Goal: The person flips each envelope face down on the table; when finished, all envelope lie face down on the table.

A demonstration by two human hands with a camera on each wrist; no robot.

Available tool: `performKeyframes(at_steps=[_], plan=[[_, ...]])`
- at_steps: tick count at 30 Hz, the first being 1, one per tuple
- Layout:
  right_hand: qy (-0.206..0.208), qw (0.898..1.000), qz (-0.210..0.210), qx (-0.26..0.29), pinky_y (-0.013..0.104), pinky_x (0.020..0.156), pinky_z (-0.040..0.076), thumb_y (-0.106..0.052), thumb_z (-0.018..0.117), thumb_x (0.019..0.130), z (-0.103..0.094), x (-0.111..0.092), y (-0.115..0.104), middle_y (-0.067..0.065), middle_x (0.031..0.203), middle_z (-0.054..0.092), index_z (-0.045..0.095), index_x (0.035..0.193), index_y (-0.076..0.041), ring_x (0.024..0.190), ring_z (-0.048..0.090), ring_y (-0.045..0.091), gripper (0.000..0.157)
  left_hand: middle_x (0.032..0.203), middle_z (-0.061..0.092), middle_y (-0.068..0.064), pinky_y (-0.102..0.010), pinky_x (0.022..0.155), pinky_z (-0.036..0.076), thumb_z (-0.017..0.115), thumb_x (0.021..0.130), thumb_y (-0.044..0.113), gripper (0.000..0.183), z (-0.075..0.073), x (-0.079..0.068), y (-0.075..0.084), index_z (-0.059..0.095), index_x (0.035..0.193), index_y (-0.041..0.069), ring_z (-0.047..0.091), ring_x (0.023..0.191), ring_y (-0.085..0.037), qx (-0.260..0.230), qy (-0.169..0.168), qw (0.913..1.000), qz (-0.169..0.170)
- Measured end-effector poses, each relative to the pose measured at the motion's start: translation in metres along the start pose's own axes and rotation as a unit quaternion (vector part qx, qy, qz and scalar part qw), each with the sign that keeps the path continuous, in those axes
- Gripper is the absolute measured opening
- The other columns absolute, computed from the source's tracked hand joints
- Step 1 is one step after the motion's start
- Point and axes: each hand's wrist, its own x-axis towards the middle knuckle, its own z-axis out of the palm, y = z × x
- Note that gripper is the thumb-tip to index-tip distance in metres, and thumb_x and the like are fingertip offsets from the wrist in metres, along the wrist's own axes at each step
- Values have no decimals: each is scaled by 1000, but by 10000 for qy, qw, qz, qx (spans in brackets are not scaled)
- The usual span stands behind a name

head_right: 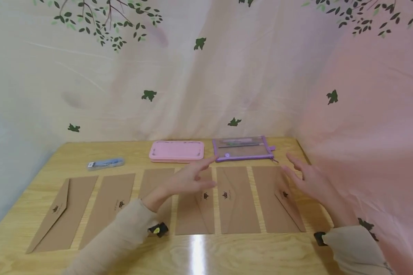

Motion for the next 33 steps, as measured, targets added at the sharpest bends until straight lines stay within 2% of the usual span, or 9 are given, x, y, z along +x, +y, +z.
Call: performKeyframes(at_steps=[2,6,9,11,14,18,23,28,33], plan=[[27,9997,-49,231,65,88,51,-30,55,107,2,-2,3,33,146,45,29,157,2,115,59,53,65,165,25,-12,-39,117,35,70,97,16,80,16,11,-1,22,161,6,37,145,-32,-420,32,9991,64],[44,9986,-34,518,59,82,56,-24,58,105,7,-2,9,34,140,51,35,152,8,112,61,51,62,158,35,-22,-38,93,57,74,92,7,78,40,27,-4,32,158,4,58,124,-40,-1128,107,9932,-277],[-49,9972,62,747,49,75,60,-22,58,105,12,-2,15,36,135,54,38,149,12,105,64,51,58,151,43,-25,-39,70,63,75,90,5,74,53,37,-3,40,154,7,69,100,-38,-1735,163,9820,-724],[-92,9964,137,837,40,70,60,-20,58,105,15,-2,19,36,131,57,40,147,13,98,68,47,56,148,46,-25,-42,63,62,75,90,3,70,61,43,-3,44,152,7,71,85,-37,-2185,240,9704,-996],[-183,9937,285,1066,31,63,58,-18,58,105,21,-1,25,38,125,59,41,144,16,87,70,36,55,141,52,-25,-42,64,63,74,88,-3,63,74,53,-2,50,146,2,71,80,-30,-2844,476,9497,-1221],[-365,9839,624,1633,32,62,60,-16,57,105,28,0,33,40,125,56,40,142,20,84,71,28,54,129,61,-22,-39,65,63,72,86,-9,56,93,65,0,56,139,-4,69,87,-20,-3539,806,9197,-1498],[-549,9730,956,2026,34,66,62,-15,55,106,33,1,39,39,122,59,41,138,22,86,71,27,51,114,69,-17,-37,63,63,73,84,-12,44,110,76,5,65,127,-5,72,81,-25,-4068,1262,8845,-1905],[-725,9645,1348,2153,31,63,61,-17,55,106,34,3,43,24,107,65,41,139,22,77,66,16,52,109,71,-17,-41,64,63,69,85,-17,39,121,83,6,67,123,-7,73,81,-26,-4374,1355,8650,-2053],[-879,9545,1585,2368,29,61,59,-20,56,106,34,2,43,12,97,62,39,140,22,71,61,12,57,114,68,-20,-44,71,62,63,87,-19,43,128,84,8,63,128,-8,72,91,-35,-4870,1231,8385,-2114]])
